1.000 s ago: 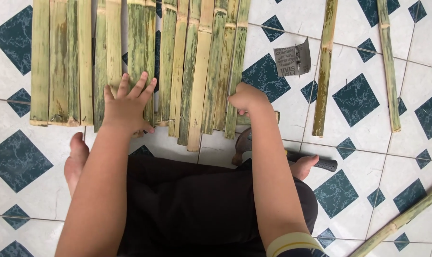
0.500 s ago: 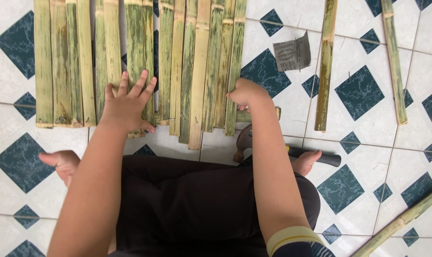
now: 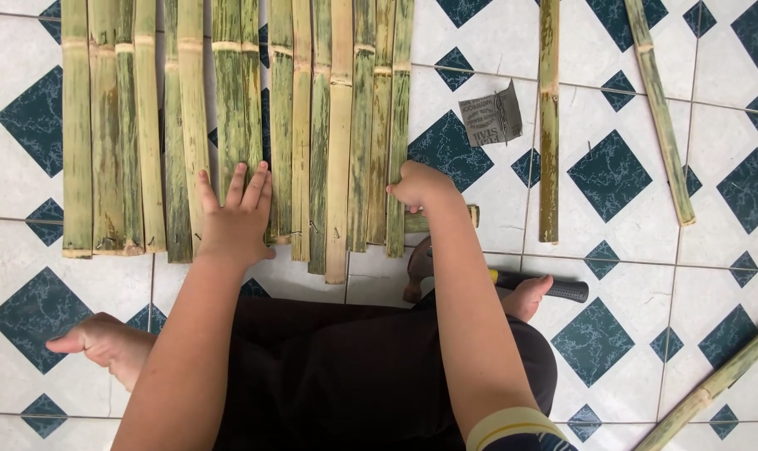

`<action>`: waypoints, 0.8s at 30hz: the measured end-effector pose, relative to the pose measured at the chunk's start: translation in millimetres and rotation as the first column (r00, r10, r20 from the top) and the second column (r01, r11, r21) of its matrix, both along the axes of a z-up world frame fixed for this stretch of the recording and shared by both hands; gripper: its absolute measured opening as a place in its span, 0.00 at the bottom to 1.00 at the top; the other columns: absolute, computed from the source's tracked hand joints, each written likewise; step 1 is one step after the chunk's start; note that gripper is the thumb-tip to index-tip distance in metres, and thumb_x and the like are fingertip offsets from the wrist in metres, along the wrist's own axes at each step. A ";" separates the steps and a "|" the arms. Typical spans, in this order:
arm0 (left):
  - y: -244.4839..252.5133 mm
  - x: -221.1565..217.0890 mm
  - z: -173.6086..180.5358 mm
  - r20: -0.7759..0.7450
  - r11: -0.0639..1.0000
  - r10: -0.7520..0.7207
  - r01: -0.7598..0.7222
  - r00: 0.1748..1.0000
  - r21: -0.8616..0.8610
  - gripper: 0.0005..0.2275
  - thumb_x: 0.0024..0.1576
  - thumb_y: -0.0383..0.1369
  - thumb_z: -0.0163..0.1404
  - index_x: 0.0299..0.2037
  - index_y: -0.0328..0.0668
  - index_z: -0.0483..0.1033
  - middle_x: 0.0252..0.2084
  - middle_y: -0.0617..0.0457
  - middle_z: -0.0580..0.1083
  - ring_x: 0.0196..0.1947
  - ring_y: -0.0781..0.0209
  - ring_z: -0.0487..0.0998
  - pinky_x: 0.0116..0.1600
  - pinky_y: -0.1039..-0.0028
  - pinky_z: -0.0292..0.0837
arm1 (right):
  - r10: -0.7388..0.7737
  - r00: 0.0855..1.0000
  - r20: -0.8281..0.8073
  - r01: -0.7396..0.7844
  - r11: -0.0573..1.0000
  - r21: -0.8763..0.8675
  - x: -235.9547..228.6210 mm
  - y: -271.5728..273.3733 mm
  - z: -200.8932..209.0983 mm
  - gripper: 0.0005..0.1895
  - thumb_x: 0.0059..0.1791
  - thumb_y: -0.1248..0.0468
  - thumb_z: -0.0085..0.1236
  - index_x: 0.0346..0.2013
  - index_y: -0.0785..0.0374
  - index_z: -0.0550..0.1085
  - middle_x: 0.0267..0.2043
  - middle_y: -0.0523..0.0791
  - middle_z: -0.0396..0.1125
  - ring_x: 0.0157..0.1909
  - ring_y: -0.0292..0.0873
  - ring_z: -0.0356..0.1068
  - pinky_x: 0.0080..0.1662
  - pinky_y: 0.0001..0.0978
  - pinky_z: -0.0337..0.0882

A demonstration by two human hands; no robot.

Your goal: Arranging, aligning, and trimming bamboo strips to assemble a mat on the floor.

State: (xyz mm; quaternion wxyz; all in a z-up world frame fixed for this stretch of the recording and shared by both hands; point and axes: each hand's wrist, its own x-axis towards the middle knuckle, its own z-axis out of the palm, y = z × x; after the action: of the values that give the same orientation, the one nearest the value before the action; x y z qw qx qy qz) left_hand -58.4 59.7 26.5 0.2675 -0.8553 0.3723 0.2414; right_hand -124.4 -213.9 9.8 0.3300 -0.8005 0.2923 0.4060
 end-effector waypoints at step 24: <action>0.2 7.8 -12.6 -0.144 0.998 0.054 -0.059 0.988 -0.027 0.46 0.39 0.44 0.54 0.63 0.37 0.35 0.67 0.49 0.30 0.66 0.55 0.33 0.60 0.38 0.28 | 0.070 0.996 0.054 -0.067 0.996 -0.051 1.8 -11.0 -33.2 0.30 0.43 0.53 0.48 0.52 0.74 0.61 0.24 0.47 0.64 0.22 0.41 0.67 0.22 0.34 0.71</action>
State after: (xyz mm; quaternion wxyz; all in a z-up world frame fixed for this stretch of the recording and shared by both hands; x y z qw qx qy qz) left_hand -50.5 59.9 13.9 0.2195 -0.8500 0.3700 0.3039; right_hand -122.7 -224.9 -23.3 0.3041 -0.8290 0.2655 0.3872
